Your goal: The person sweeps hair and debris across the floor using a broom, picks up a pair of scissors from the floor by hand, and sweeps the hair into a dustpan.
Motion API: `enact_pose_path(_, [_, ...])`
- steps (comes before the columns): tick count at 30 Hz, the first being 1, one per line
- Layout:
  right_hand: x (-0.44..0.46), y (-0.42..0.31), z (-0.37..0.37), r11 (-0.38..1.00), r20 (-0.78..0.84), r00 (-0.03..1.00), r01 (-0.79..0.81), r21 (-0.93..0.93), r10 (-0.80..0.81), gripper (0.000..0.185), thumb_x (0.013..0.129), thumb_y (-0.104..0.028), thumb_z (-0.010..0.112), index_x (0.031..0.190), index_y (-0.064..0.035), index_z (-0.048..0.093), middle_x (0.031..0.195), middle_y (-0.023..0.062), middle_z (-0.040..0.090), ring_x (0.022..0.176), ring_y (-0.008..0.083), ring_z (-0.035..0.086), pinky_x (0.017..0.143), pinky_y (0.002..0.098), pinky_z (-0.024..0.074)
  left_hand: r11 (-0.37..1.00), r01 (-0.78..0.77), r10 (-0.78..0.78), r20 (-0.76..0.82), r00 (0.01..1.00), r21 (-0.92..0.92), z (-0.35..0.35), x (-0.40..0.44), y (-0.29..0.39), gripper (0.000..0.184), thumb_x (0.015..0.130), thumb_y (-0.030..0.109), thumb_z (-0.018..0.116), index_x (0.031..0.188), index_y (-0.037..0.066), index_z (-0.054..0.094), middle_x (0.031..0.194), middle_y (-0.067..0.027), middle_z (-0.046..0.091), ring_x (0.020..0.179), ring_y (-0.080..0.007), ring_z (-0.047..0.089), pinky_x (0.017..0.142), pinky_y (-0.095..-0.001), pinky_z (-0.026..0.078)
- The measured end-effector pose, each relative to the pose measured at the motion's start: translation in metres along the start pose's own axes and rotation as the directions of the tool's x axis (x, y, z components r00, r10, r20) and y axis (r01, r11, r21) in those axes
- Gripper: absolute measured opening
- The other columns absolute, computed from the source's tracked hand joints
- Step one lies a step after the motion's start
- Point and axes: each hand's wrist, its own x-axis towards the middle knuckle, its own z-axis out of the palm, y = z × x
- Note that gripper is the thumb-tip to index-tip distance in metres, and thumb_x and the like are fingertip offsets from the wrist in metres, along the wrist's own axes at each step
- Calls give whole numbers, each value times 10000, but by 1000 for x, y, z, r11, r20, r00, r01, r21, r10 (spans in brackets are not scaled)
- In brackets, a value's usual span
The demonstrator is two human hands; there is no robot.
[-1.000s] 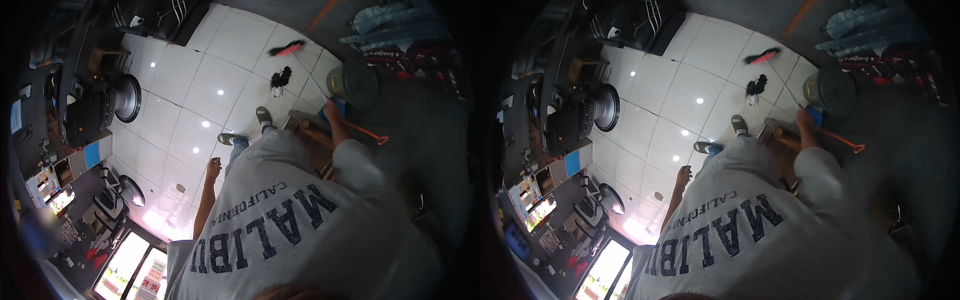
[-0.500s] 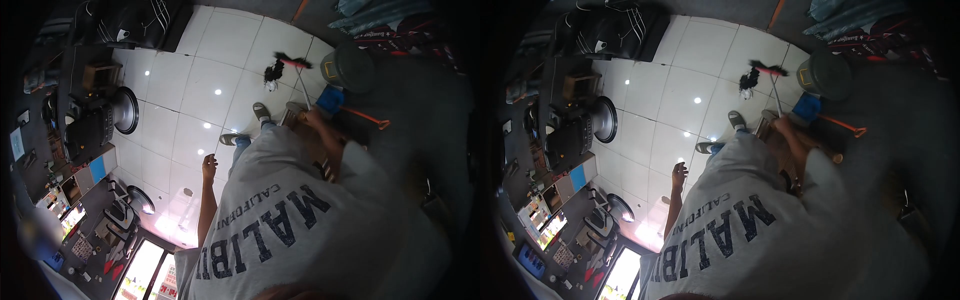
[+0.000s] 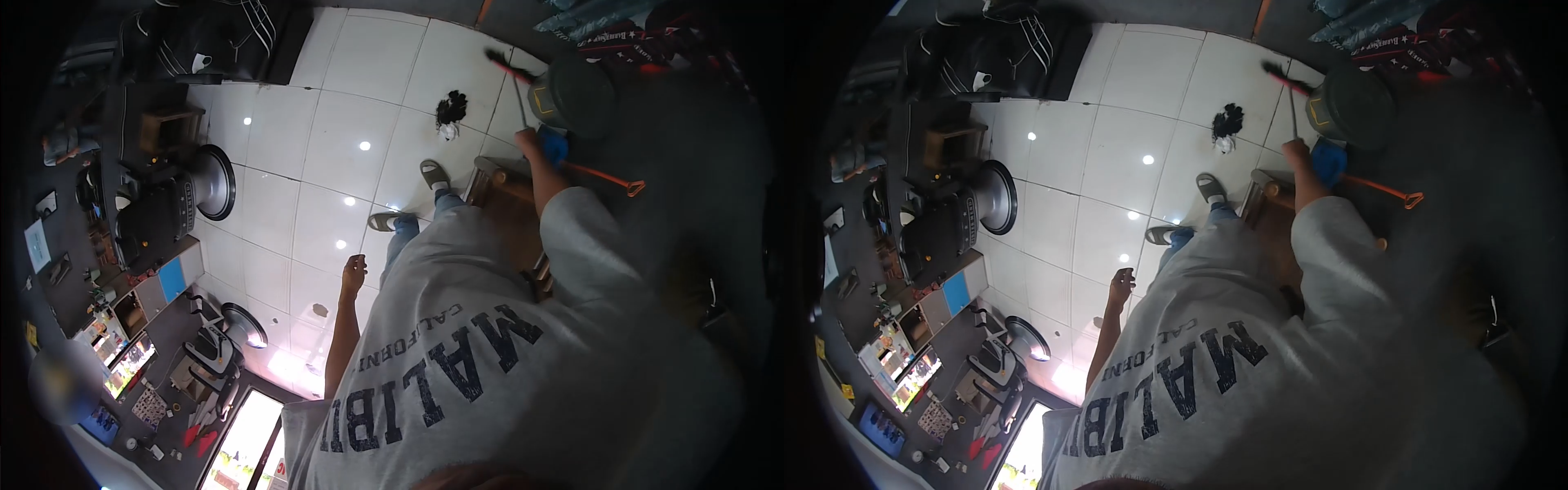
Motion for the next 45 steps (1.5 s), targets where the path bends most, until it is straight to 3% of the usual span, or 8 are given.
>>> enact_pose_path(3, [-29, 8, 54, 596, 284, 846, 523, -609, -452, 299, 801, -159, 516, 998, 43, 612, 860, 228, 662, 828, 371, 663, 667, 443, 543, 991, 30, -43, -99, 994, -130, -14, 3, 26, 345, 974, 353, 458, 1141, 83, 592, 862, -54, 624, 740, -138, 627, 578, -267, 456])
enact_pose_path(4, [-70, -6, 61, 929, 129, 963, 262, -262, -236, 244, 807, -152, 491, 924, 30, 605, 782, 201, 647, 724, 326, 656, 587, 427, 524, 984, 39, -62, -129, 990, -175, -15, 0, 36, 345, 974, 353, 456, 1141, 84, 593, 866, -57, 626, 740, -140, 627, 584, -268, 459])
enact_pose_path(7, [-154, -26, 41, 944, 256, 966, -118, 307, 38, 182, 833, -156, 453, 750, -24, 548, 560, 85, 531, 431, 191, 521, 369, 360, 389, 969, 27, -68, -158, 985, -247, -6, 3, 43, 351, 972, 357, 454, 1144, 84, 593, 879, -65, 629, 746, -146, 629, 593, -271, 466])
enact_pose_path(12, [-143, -3, -9, 315, 657, 731, -677, 665, 185, 250, 880, -295, 449, 705, -121, 487, 488, 20, 404, 338, 132, 362, 301, 287, 251, 946, 28, -73, -128, 989, -323, 34, 5, 20, 370, 942, 332, 516, 1096, 10, 610, 838, -115, 632, 698, -170, 620, 629, -285, 520])
enact_pose_path(16, [-124, -48, -10, 691, 240, 970, -205, 693, 48, 251, 886, -268, 432, 711, -94, 480, 499, 13, 426, 348, 140, 385, 310, 296, 257, 955, 131, -149, -48, 988, -265, 51, -10, 11, 408, 924, 353, 532, 1098, -9, 606, 834, -128, 649, 697, -176, 627, 617, -296, 521])
enact_pose_path(21, [-73, -103, 18, 1000, 128, 992, 18, 13, -19, 255, 861, -193, 457, 978, -17, 599, 802, 187, 659, 651, 287, 664, 557, 402, 517, 972, 124, -132, -25, 991, -198, 44, -11, -26, 382, 921, 347, 540, 1073, 4, 613, 786, -118, 655, 638, -168, 623, 581, -299, 509])
enact_pose_path(26, [-150, -102, 47, 914, 294, 950, 209, -347, -106, 434, 863, -236, 456, 1254, -56, 508, 1211, 215, 577, 1129, 380, 556, 951, 476, 439, 957, 75, -128, -177, 976, -280, 14, -9, -15, 365, 942, 344, 497, 1107, 37, 604, 836, -87, 638, 689, -144, 620, 565, -272, 475])
enact_pose_path(45, [-191, -167, 84, 473, 589, 594, 801, -367, -548, 408, 825, -121, 517, 1227, -158, 574, 972, 124, 681, 923, 310, 657, 770, 439, 515, 977, 99, -115, -75, 991, -189, 40, -9, -13, 383, 933, 333, 510, 1087, -5, 605, 818, -124, 654, 663, -180, 631, 614, -298, 519])
